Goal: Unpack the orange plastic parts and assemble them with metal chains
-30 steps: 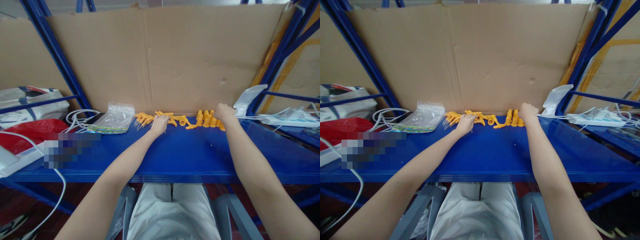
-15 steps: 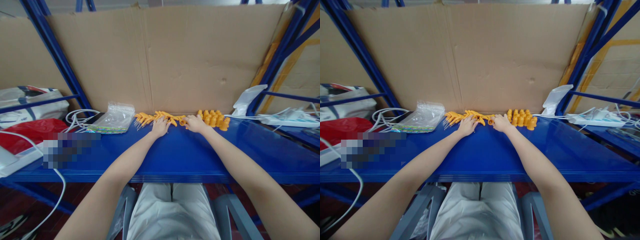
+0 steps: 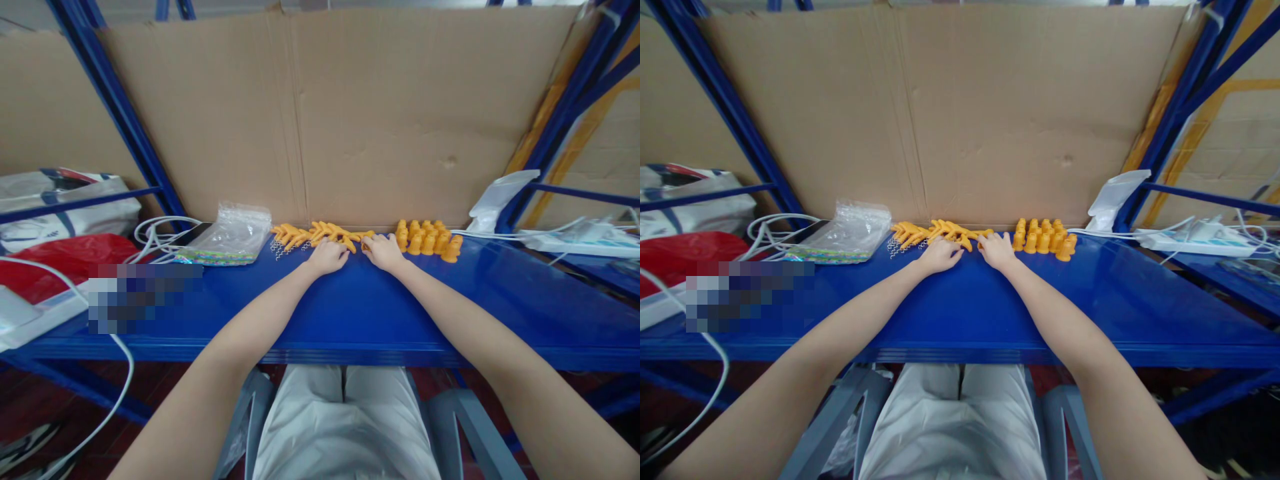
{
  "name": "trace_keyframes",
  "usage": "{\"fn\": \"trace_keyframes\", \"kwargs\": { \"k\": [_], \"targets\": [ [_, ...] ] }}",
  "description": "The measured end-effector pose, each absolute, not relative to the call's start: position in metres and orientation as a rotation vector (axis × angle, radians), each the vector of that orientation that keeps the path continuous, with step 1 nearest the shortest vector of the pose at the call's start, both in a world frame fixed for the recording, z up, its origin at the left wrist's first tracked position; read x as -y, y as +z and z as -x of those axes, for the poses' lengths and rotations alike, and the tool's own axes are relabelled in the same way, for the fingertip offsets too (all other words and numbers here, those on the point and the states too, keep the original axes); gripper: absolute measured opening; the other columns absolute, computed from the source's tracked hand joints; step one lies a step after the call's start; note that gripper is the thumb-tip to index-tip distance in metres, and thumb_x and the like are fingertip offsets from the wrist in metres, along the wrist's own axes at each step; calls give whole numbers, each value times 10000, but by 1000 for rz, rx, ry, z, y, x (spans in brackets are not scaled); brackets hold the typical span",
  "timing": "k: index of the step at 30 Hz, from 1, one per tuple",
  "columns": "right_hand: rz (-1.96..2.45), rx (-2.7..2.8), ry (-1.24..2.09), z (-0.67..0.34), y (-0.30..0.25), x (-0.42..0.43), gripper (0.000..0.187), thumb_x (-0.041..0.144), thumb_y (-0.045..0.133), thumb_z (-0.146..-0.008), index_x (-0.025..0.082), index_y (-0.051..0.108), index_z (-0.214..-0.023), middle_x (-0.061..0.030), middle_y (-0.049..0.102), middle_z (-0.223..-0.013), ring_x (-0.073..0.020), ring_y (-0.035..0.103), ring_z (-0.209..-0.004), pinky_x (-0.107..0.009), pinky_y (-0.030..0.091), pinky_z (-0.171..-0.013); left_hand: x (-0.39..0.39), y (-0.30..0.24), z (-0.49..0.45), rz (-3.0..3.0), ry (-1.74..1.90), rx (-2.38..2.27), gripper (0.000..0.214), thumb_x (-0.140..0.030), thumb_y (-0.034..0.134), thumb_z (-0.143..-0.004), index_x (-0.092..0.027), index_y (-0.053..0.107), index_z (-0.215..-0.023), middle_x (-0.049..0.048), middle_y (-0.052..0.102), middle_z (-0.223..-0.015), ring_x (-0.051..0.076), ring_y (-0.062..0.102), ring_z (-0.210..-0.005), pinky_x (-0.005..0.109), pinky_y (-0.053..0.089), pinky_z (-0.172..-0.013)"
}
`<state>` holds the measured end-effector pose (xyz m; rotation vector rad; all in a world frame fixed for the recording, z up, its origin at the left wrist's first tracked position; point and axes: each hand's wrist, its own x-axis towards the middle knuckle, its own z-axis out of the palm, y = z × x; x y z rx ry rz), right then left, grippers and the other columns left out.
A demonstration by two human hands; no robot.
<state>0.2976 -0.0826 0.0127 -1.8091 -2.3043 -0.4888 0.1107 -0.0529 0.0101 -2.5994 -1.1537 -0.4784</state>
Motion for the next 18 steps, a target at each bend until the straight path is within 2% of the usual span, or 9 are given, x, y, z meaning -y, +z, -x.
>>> {"fn": "trace_keyframes", "kwargs": {
  "k": [4,10,14,18],
  "targets": [
    [1796,2301,-533,-297,13,82,351,260,430,-1012,161,612,-1295,-195,685,-1239,-309,613,-1148,-420,309,-930,52,11,-110,2590,-476,1238,330,-231,475,-959,-153,788,-887,127,766,-904,280,715,-911,428,508,-891],
    [1772,2300,-573,-297,16,84,383,231,393,-996,121,613,-1288,-215,688,-1220,-318,622,-1116,-409,298,-900,51,10,-110,2548,-469,1302,344,-238,458,-955,-160,786,-887,135,770,-953,281,715,-946,416,518,-886],
    [1727,2224,-639,-299,22,85,380,248,414,-976,132,613,-1279,-208,692,-1194,-324,622,-1082,-405,293,-891,48,7,-109,2540,-440,1279,331,-220,453,-932,-171,779,-906,134,770,-989,291,707,-958,426,525,-860],
    [1679,2132,-680,-304,28,84,376,272,426,-959,123,611,-1250,-200,696,-1120,-332,619,-1036,-408,297,-875,49,7,-108,2564,-479,1272,320,-198,439,-928,-169,757,-959,141,764,-1036,303,693,-1023,452,507,-908]
  ]
}}
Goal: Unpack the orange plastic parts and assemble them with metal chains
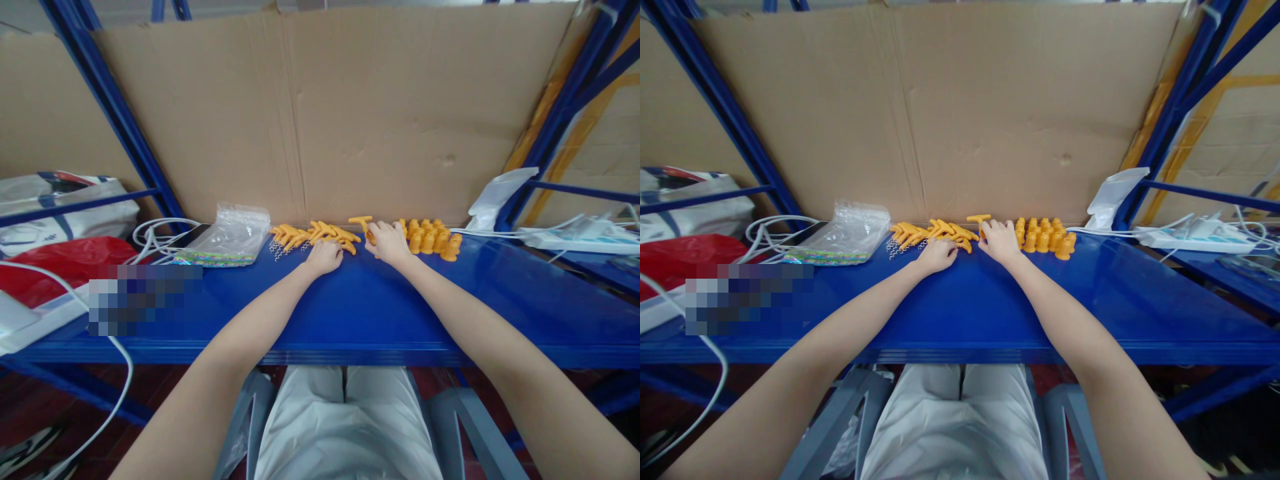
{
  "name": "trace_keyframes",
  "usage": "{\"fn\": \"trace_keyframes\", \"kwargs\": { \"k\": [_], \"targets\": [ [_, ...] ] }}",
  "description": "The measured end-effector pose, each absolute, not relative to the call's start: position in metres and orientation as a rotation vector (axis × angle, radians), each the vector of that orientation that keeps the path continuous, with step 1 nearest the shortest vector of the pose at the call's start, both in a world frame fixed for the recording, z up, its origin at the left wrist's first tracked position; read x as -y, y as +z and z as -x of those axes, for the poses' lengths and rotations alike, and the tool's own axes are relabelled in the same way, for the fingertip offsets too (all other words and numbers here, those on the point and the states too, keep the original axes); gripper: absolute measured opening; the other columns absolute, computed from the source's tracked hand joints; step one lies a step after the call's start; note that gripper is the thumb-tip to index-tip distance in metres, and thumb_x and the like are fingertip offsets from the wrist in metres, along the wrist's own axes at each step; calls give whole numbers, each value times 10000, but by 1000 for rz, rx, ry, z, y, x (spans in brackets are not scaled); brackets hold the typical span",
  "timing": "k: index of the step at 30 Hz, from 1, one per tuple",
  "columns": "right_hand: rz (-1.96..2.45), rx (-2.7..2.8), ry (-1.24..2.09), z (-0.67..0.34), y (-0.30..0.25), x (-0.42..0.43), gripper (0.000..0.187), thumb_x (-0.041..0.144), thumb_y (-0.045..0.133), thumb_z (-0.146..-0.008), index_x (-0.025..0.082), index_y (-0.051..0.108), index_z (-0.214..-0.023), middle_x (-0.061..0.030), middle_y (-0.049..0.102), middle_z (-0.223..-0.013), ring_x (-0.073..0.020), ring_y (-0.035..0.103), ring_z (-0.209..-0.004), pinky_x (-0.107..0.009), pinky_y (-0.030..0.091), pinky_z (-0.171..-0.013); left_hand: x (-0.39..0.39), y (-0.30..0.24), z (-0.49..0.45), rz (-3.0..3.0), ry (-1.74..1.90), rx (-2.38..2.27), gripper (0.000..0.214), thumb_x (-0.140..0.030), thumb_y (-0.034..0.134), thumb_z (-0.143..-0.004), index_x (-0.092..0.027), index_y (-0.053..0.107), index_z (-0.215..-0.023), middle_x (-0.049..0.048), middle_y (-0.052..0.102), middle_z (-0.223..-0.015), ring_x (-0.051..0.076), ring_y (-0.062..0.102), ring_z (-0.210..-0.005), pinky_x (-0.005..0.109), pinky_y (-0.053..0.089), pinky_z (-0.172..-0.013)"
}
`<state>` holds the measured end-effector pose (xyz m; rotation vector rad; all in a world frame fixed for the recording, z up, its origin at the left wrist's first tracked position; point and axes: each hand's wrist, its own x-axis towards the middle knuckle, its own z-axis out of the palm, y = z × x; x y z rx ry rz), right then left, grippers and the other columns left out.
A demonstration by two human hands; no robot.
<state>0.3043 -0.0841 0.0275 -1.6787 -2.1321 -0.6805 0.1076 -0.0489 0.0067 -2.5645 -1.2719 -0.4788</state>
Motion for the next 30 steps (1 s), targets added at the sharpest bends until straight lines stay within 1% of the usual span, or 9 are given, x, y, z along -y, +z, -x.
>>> {"fn": "trace_keyframes", "kwargs": {
  "k": [2,5,8,10,13,15,20,24,30],
  "targets": [
    [1642,2099,-682,-307,30,83,371,267,434,-944,111,611,-1230,-201,689,-1111,-337,610,-1037,-416,300,-886,51,8,-108,2524,-580,1271,320,-189,447,-924,-160,724,-1082,153,741,-1140,314,667,-1106,480,477,-962],
    [1506,2114,-691,-312,32,82,367,224,431,-925,114,599,-1232,-201,672,-1162,-333,591,-1053,-428,303,-921,55,9,-110,2394,-837,1226,431,-200,439,-940,-149,590,-1340,186,629,-1381,327,575,-1274,517,410,-1052],
    [1320,2234,-679,-316,34,80,362,170,405,-917,142,585,-1231,-184,668,-1202,-317,575,-1089,-419,309,-946,56,11,-110,2318,-962,1152,473,-224,409,-973,-166,511,-1431,176,531,-1509,308,475,-1394,522,331,-1136],
    [1232,2324,-660,-317,35,80,355,151,383,-921,157,581,-1216,-175,665,-1224,-302,568,-1121,-401,316,-954,55,11,-110,2340,-924,1126,426,-209,387,-985,-174,567,-1370,157,597,-1445,286,515,-1361,513,306,-1164],
    [1205,2386,-655,-317,35,80,338,145,378,-926,167,582,-1194,-174,667,-1222,-294,572,-1112,-387,326,-950,53,11,-109,2443,-786,1099,372,-159,363,-981,-187,672,-1187,127,741,-1191,267,648,-1175,522,316,-1162],
    [1236,2379,-671,-317,35,81,324,142,393,-921,166,587,-1181,-174,680,-1179,-299,584,-1074,-386,328,-934,52,12,-108,2501,-724,1066,361,-158,357,-984,-193,699,-1095,109,770,-1080,259,685,-1082,527,328,-1156],
    [1351,2341,-728,-318,36,82,274,181,441,-918,139,607,-1132,-184,693,-1077,-315,599,-1017,-384,312,-894,53,14,-108,2547,-769,971,300,-251,402,-1005,-197,686,-1087,93,763,-1110,246,679,-1087,508,334,-1162],
    [1404,2302,-757,-316,37,83,266,225,470,-927,137,627,-1121,-178,699,-1034,-316,591,-1000,-384,300,-873,53,15,-108,2506,-784,960,281,-196,420,-983,-196,672,-1108,103,751,-1121,252,667,-1105,502,341,-1145],
    [1300,2382,-643,-310,35,85,409,382,417,-1003,123,645,-1223,-188,689,-1161,-318,554,-1091,-416,281,-937,53,16,-105,2459,-725,962,259,-211,432,-987,-187,677,-1067,121,739,-1061,274,663,-1069,480,381,-1055]
  ]
}}
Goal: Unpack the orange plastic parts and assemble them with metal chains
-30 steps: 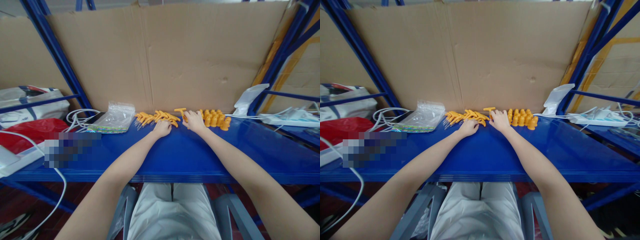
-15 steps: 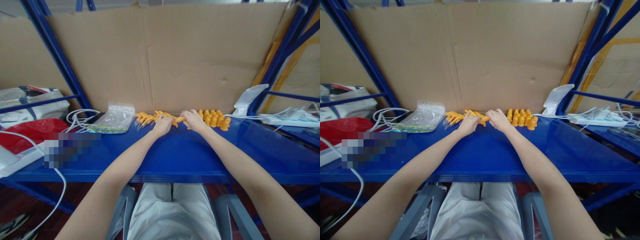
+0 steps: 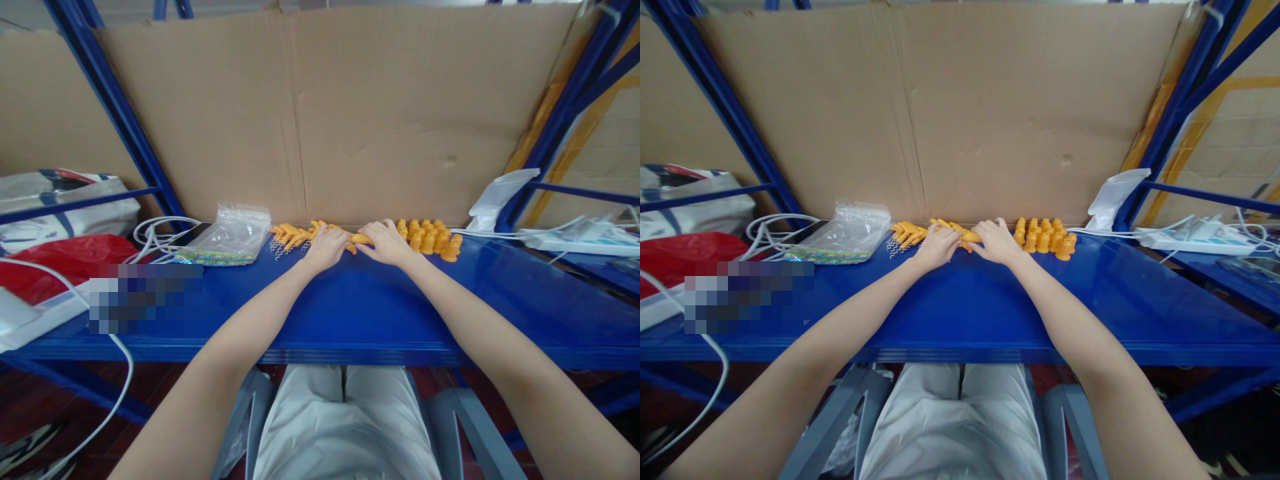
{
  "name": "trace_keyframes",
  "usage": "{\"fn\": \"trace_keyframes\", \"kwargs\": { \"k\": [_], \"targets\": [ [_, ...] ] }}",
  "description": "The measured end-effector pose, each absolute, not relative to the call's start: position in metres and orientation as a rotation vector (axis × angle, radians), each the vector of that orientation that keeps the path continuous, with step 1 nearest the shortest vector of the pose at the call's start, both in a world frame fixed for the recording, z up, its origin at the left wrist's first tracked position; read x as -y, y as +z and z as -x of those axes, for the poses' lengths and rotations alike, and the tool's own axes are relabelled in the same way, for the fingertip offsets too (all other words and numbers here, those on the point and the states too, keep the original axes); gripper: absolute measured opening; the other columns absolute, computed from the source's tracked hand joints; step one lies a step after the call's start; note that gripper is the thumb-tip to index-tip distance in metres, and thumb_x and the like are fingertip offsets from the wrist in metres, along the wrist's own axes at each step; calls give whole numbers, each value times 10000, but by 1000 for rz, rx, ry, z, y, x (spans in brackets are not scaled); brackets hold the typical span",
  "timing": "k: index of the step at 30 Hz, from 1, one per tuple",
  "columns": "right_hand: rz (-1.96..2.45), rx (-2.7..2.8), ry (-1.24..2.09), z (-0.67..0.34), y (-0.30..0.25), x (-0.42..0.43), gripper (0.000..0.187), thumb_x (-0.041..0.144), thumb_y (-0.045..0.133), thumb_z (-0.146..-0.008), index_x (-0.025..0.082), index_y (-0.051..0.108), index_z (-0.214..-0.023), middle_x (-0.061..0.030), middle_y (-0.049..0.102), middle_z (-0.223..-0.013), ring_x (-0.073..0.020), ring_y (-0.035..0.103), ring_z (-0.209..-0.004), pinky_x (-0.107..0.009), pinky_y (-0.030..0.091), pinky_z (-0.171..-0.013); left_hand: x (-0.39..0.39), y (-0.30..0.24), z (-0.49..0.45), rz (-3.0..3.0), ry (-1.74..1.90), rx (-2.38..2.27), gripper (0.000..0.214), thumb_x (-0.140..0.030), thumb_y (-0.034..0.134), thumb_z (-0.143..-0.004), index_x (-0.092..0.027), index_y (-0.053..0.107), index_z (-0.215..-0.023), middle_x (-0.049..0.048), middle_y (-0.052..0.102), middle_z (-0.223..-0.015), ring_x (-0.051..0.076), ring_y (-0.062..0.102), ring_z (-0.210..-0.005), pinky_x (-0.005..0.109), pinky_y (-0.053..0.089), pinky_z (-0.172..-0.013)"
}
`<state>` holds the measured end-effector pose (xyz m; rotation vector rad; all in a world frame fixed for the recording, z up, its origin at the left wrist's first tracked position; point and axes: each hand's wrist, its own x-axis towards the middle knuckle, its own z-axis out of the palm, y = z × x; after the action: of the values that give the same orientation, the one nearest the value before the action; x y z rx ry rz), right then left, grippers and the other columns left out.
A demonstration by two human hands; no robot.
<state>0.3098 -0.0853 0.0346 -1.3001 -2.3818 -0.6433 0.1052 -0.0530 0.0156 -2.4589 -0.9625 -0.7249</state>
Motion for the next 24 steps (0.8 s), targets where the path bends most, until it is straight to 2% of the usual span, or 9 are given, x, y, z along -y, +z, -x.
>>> {"fn": "trace_keyframes", "kwargs": {
  "k": [3,9,15,20,24],
  "targets": [
    [1294,2431,-621,-308,35,86,407,370,402,-1023,127,653,-1230,-180,700,-1157,-306,559,-1098,-420,271,-953,51,14,-104,2463,-710,951,252,-216,447,-978,-182,689,-1041,123,735,-1021,280,664,-1042,476,383,-1027],
    [1334,2386,-737,-306,37,85,289,291,489,-1002,133,665,-1168,-160,723,-1067,-301,574,-1040,-410,274,-916,46,13,-107,2451,-796,971,252,-207,471,-950,-197,719,-994,100,763,-987,274,679,-1002,488,384,-1004],
    [1319,2316,-891,-303,37,83,283,179,391,-1003,138,642,-1128,-159,708,-1023,-290,569,-996,-397,276,-904,49,15,-111,2472,-852,1056,277,-210,476,-958,-211,729,-1069,94,773,-1049,266,681,-1021,479,378,-997],
    [1264,2397,-802,-309,32,80,278,255,430,-1001,114,615,-1153,-174,710,-1048,-298,584,-998,-395,284,-917,53,16,-109,2482,-776,979,288,-207,476,-947,-193,733,-1077,111,763,-1012,276,680,-1006,482,373,-998],
    [1237,2447,-664,-310,31,80,337,303,423,-1023,128,598,-1251,-169,711,-1157,-288,599,-1064,-394,285,-941,53,17,-105,2472,-756,946,280,-217,470,-946,-175,738,-1015,123,751,-962,283,677,-984,487,382,-983]
  ]
}}
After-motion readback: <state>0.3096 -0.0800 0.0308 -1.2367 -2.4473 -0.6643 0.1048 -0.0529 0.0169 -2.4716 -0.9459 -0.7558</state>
